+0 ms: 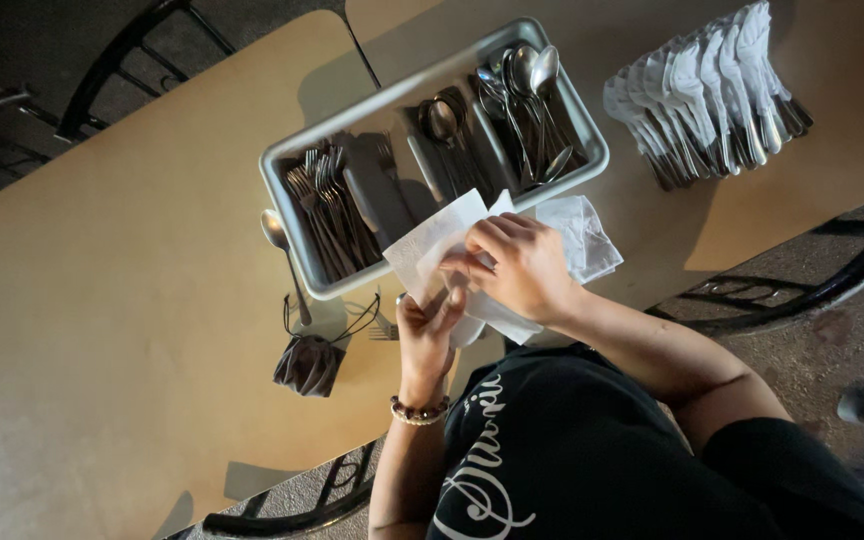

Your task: The person wraps individual forks and spoons in paper napkins, placing them into a growing stack on a table.

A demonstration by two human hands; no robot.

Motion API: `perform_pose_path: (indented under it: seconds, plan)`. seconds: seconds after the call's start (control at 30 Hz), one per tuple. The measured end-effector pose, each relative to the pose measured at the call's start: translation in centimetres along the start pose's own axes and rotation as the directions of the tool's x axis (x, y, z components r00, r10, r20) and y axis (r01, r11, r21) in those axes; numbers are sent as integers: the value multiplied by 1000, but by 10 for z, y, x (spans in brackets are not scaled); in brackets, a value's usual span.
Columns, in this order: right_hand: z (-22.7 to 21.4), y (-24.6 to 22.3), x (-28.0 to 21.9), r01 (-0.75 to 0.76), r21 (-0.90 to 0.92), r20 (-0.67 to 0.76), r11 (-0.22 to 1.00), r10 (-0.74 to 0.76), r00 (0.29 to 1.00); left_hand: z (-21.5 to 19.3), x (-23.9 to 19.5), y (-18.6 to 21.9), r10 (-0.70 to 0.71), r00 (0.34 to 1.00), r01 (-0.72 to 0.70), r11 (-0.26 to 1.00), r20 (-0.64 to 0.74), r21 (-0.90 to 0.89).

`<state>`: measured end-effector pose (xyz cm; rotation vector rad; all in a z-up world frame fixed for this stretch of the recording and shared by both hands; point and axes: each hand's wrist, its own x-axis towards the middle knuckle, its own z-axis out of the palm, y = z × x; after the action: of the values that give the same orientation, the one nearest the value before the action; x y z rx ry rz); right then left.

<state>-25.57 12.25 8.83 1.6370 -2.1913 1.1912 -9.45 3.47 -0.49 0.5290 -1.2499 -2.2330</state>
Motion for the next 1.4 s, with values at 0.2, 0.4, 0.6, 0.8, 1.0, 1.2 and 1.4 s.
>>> perform_pose_path:
  seconds: [0.2, 0.4, 0.6, 0.8, 1.0, 1.2, 1.4]
  plan:
    - [11, 20, 0, 89, -29, 45, 996, -88, 995, -10, 2, -9, 58, 998, -57, 998, -24, 23]
    - [30, 75, -12, 7, -114, 0, 993, -7, 1000, -24, 0, 39, 56, 969, -91, 986, -240, -138]
    - [97, 93, -71, -347, 177, 295, 921, 287, 911, -77, -9, 27, 247, 832, -189, 968, -496, 165]
    - [57, 19, -46, 215, 261, -57, 941, -207, 977, -64, -18, 27, 116, 905, -64, 988, -409, 138]
    - [48, 14, -9, 153, 272, 115, 950, -190, 975, -58, -18, 33, 105, 943, -41, 978, -315, 203]
    - [69, 30, -55, 527, 76, 19, 847, -529, 848, -62, -11, 34, 141, 935, -123, 990, -325, 74]
    - [102, 44, -101, 615, -41, 211, 787, -595, 775, -66, -7, 34, 77, 913, -178, 959, -402, -221]
